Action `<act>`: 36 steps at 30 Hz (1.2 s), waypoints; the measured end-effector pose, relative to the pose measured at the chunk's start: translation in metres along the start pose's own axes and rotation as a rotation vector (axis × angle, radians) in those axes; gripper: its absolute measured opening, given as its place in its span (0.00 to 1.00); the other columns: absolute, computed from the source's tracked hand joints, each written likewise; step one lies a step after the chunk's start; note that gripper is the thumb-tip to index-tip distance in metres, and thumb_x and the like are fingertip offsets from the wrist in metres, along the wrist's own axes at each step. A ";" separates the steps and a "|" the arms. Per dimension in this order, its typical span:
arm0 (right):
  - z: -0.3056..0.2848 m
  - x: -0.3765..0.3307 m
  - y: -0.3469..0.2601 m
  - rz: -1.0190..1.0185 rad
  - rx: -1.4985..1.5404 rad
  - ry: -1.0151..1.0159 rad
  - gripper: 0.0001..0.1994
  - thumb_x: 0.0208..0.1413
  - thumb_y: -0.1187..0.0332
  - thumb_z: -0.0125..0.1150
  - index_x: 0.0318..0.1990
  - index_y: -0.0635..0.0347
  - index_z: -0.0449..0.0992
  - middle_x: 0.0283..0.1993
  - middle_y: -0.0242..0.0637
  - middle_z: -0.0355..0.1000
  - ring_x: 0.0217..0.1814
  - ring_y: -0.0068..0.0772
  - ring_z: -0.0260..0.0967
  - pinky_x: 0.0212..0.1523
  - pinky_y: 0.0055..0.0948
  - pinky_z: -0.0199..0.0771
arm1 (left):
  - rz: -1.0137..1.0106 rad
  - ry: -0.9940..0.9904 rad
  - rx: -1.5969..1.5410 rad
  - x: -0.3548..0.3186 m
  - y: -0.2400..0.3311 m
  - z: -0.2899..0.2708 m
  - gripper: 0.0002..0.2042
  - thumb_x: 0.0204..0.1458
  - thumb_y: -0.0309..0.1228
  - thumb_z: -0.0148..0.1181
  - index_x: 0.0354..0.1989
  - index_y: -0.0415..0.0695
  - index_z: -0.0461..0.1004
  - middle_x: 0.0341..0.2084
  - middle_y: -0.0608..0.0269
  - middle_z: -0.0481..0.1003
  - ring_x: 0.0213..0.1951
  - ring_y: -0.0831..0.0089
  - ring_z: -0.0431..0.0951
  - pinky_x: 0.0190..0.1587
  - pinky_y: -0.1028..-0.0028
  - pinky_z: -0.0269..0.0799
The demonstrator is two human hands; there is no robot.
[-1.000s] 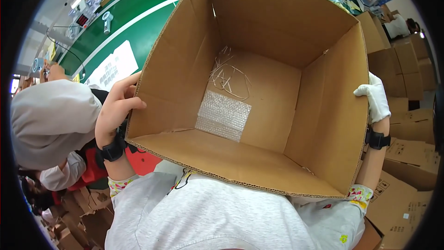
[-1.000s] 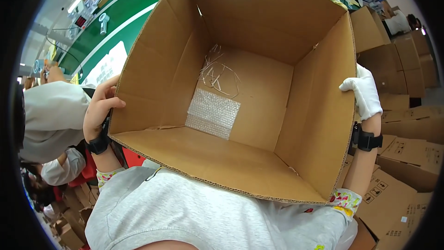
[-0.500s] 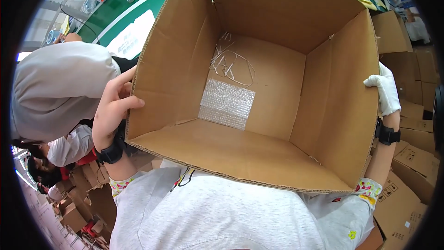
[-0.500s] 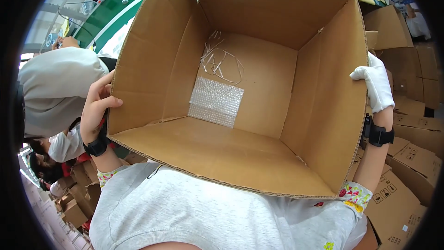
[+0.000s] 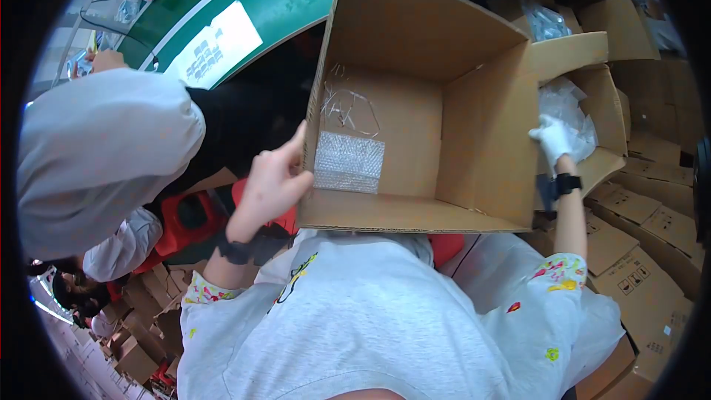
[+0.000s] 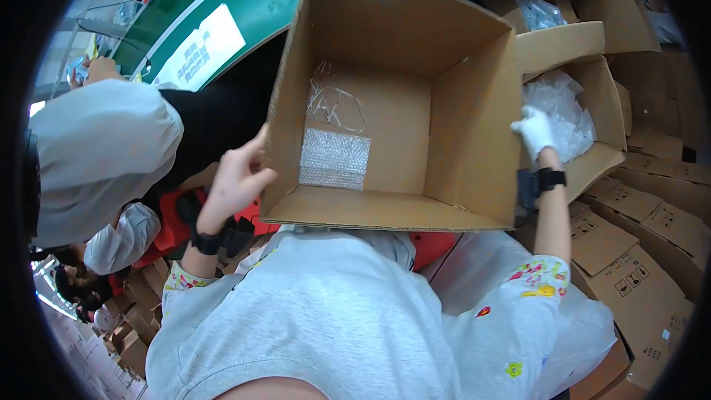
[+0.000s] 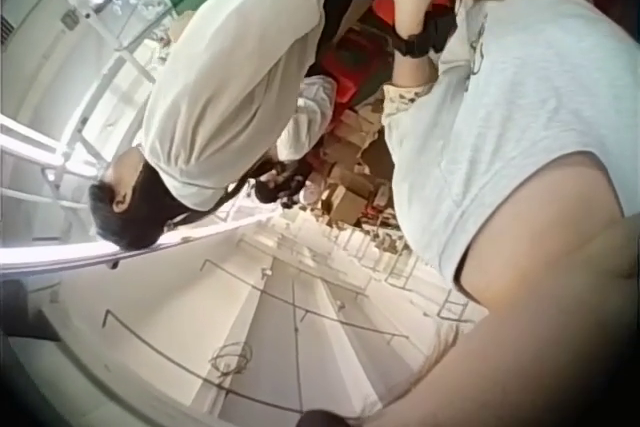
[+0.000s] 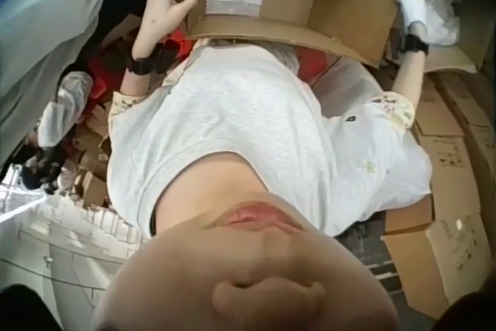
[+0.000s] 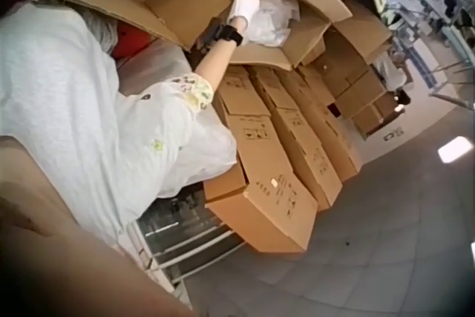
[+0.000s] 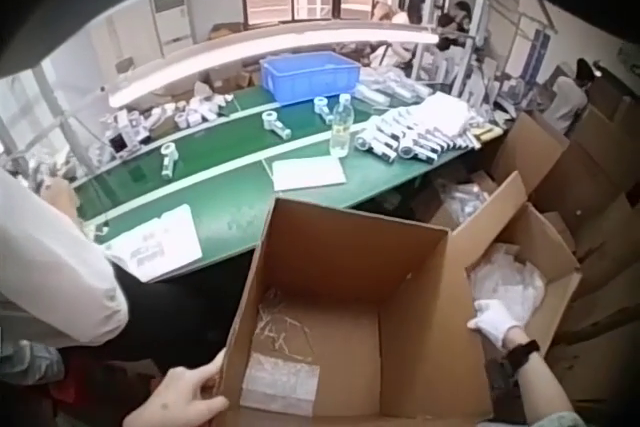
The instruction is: The person slides fans into plastic sleeves, places them into a cardboard box, and then applies hand sanitizer from a bottle before resuming the task.
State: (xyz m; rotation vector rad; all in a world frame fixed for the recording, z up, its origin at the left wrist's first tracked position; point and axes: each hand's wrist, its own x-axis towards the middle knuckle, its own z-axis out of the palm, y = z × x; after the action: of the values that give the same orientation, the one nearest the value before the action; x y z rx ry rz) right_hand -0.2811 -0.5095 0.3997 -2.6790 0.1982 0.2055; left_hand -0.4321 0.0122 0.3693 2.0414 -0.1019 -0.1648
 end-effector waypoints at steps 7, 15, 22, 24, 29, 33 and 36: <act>0.119 -0.049 0.051 0.299 -0.047 -0.326 0.35 0.36 0.69 0.66 0.57 0.61 0.61 0.52 0.44 0.67 0.42 0.35 0.69 0.31 0.33 0.73 | -0.297 -0.063 -0.107 0.037 -0.085 0.077 0.35 0.35 0.23 0.55 0.60 0.41 0.55 0.26 0.49 0.76 0.28 0.67 0.78 0.34 0.74 0.71; 0.217 -0.080 -0.015 1.239 1.300 0.133 0.49 0.41 0.62 0.67 0.66 0.48 0.36 0.63 0.50 0.52 0.61 0.59 0.52 0.48 0.55 0.65 | -0.339 0.001 -0.162 0.081 -0.115 0.148 0.36 0.36 0.23 0.56 0.60 0.42 0.55 0.26 0.50 0.76 0.29 0.68 0.78 0.34 0.74 0.71; 0.305 -0.018 0.015 1.160 1.502 -0.211 0.29 0.44 0.71 0.56 0.56 0.59 0.57 0.57 0.50 0.55 0.58 0.57 0.55 0.49 0.62 0.62 | -0.433 -0.005 -0.126 0.141 -0.065 0.165 0.35 0.33 0.25 0.59 0.58 0.42 0.59 0.25 0.51 0.76 0.28 0.69 0.78 0.35 0.72 0.71; 0.326 0.000 0.053 1.191 1.570 -0.168 0.21 0.41 0.76 0.53 0.47 0.63 0.63 0.49 0.51 0.61 0.52 0.56 0.60 0.48 0.61 0.64 | -0.448 -0.050 -0.006 0.172 -0.048 0.166 0.35 0.33 0.25 0.58 0.58 0.42 0.59 0.25 0.52 0.76 0.28 0.69 0.78 0.35 0.72 0.71; 0.294 0.082 0.009 1.160 1.503 -0.081 0.13 0.36 0.81 0.48 0.34 0.66 0.67 0.36 0.48 0.67 0.38 0.52 0.67 0.44 0.60 0.67 | -0.385 0.054 -0.041 0.257 -0.085 0.165 0.35 0.34 0.23 0.57 0.58 0.44 0.60 0.28 0.56 0.77 0.30 0.73 0.77 0.35 0.74 0.71; 0.284 0.162 0.014 1.058 1.627 0.038 0.08 0.38 0.80 0.50 0.30 0.62 0.67 0.32 0.42 0.68 0.33 0.45 0.67 0.40 0.53 0.71 | -0.388 0.019 -0.081 0.346 -0.072 0.175 0.33 0.34 0.22 0.56 0.58 0.44 0.61 0.29 0.59 0.78 0.32 0.73 0.77 0.39 0.75 0.70; 0.278 0.209 -0.011 1.002 1.688 0.098 0.08 0.40 0.79 0.52 0.31 0.60 0.69 0.32 0.40 0.68 0.36 0.42 0.67 0.38 0.47 0.71 | -0.381 0.111 -0.251 0.394 -0.125 0.177 0.31 0.35 0.22 0.56 0.55 0.38 0.63 0.31 0.58 0.76 0.36 0.73 0.75 0.42 0.77 0.68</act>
State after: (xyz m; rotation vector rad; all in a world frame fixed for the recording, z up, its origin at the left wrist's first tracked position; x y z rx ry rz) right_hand -0.1057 -0.3995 0.1203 -0.7607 1.1086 0.0952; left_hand -0.0718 -0.1421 0.1494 1.7969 0.3623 -0.2856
